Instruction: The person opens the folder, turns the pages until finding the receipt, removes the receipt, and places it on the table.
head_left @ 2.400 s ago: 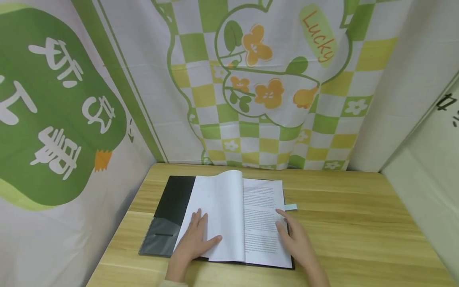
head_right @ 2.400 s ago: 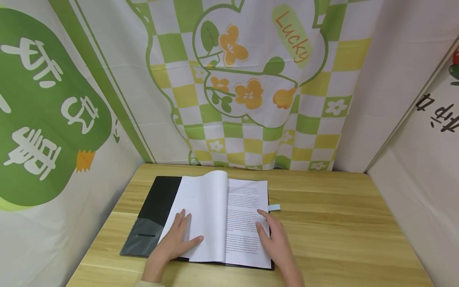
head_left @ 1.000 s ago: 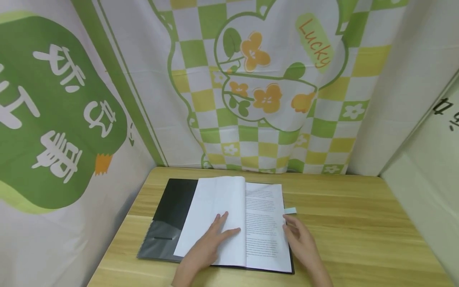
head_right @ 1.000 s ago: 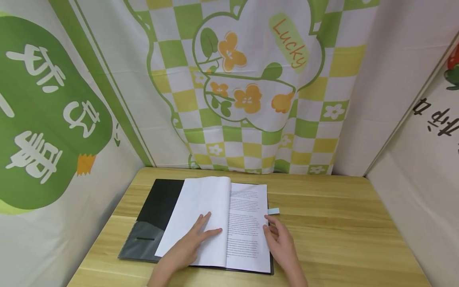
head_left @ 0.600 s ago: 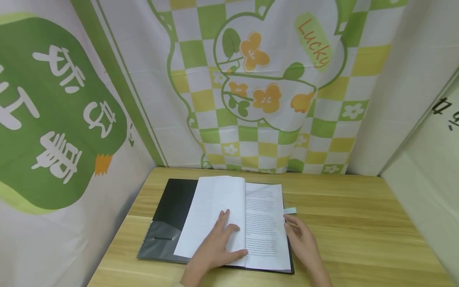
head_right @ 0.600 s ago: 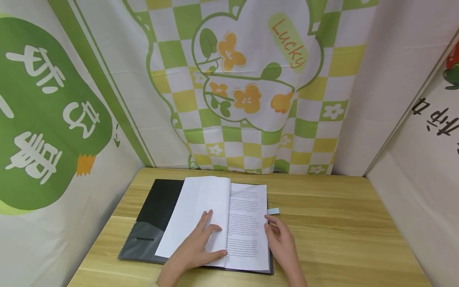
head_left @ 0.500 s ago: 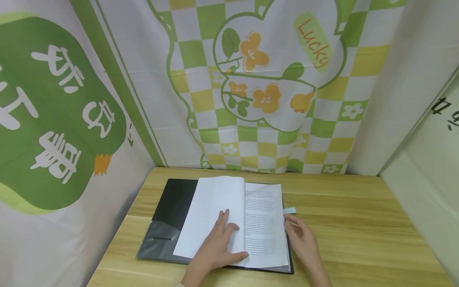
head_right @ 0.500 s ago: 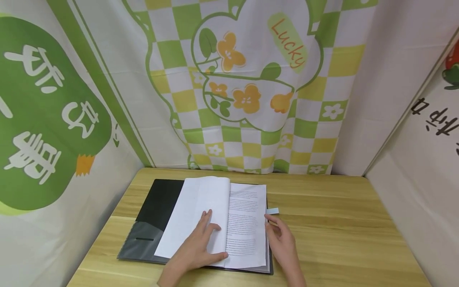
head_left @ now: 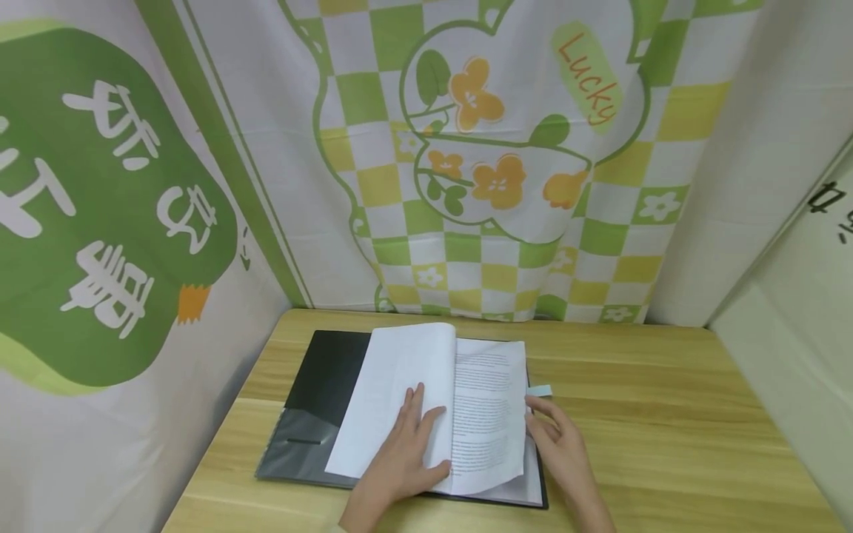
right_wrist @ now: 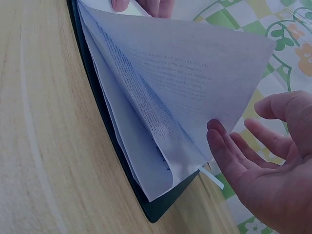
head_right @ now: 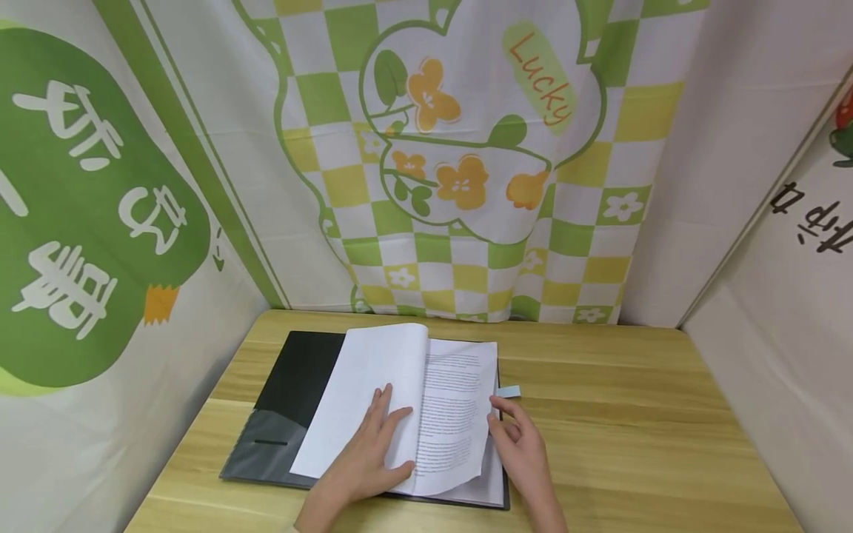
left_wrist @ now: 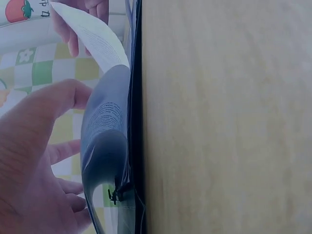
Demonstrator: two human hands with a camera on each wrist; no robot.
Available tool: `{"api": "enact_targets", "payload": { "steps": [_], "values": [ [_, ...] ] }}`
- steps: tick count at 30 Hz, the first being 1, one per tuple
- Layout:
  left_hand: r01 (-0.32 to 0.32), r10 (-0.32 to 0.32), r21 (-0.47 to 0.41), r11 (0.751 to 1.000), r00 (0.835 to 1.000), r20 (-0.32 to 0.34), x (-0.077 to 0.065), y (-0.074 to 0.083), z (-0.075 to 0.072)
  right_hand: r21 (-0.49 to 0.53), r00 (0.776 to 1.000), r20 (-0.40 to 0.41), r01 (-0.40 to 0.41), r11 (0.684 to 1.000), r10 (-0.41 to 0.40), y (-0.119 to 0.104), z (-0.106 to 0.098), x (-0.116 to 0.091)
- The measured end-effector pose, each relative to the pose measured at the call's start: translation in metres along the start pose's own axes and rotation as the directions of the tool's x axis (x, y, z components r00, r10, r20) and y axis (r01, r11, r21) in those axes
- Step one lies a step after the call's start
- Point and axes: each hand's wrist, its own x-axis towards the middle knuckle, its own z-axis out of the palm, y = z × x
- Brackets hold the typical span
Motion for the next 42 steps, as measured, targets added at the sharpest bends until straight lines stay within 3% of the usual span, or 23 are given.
{"api": "enact_targets", "payload": {
  "steps": [8,20,33,42],
  "values": [
    [0.043,-0.042,-0.014,0.999,0.999,0.029,0.0,0.0,0.0,-0.014,1.0,-0.008,0.0,1.0,0.0,-0.001,0.001,-0.001],
    [0.057,-0.058,-0.007,0.998,0.997,-0.048,-0.001,-0.011,-0.006,-0.016,1.0,0.0,-0.031,0.999,0.031,-0.002,0.0,-0.001],
    [0.083,-0.084,-0.023,0.996,0.993,-0.083,-0.006,-0.022,-0.012,-0.006,0.999,0.004,-0.05,0.999,0.05,-0.001,0.002,-0.001],
    [0.182,-0.186,-0.082,0.98,0.981,-0.047,-0.009,-0.023,-0.016,-0.019,0.999,0.007,-0.033,0.999,0.034,0.0,0.003,0.001]
  ]
}}
